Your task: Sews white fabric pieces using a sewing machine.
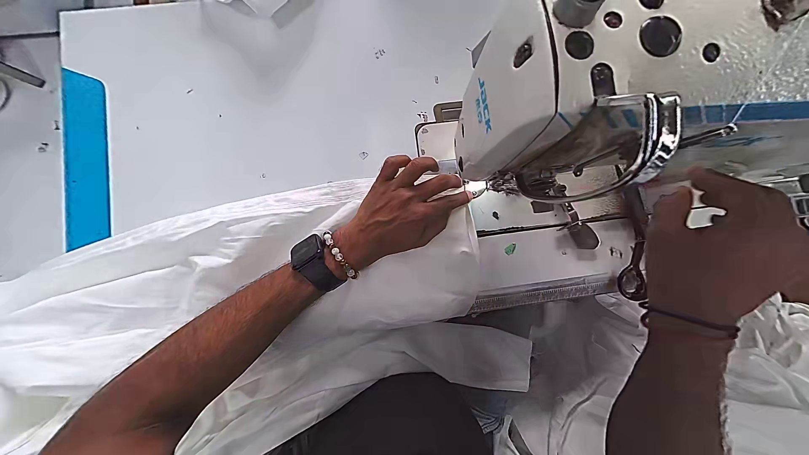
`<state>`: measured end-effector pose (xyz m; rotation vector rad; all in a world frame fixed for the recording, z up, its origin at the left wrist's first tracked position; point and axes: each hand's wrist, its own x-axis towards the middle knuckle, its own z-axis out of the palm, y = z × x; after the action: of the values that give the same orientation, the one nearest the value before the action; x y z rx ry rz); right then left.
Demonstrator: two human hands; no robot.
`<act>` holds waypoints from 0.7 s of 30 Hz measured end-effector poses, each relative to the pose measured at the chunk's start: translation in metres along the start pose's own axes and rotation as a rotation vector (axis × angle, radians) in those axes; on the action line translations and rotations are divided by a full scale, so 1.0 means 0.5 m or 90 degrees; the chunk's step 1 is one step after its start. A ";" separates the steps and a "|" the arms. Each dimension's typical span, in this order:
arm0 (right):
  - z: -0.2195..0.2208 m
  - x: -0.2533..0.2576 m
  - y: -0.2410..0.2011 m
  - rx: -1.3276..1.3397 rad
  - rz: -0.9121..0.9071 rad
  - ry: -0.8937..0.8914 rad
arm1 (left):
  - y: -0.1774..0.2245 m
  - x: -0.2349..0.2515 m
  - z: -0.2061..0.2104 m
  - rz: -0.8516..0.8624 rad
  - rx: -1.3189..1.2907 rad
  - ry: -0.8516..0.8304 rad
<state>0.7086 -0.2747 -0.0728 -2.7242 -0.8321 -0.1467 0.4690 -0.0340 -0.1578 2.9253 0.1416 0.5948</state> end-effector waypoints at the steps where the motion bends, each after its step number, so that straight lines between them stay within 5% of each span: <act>1: 0.002 0.026 0.036 -0.043 0.035 0.034 | 0.000 0.002 0.000 -0.005 0.003 0.002; 7: 0.099 0.044 0.093 -0.177 0.017 0.067 | 0.000 0.001 0.003 -0.005 0.005 0.001; 13: 0.099 -0.005 0.093 -0.056 -0.015 0.100 | 0.010 -0.008 -0.009 0.028 -0.017 -0.027; 17: 0.085 -0.062 0.025 0.081 -0.048 0.136 | 0.010 -0.001 -0.012 0.006 -0.012 -0.022; 21: 0.118 -0.150 -0.099 0.246 -0.112 -0.017 | 0.002 0.005 -0.006 -0.001 0.004 -0.012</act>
<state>0.6193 -0.2576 -0.1302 -2.2986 -0.9918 0.0153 0.4702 -0.0341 -0.1539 2.9353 0.1437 0.5681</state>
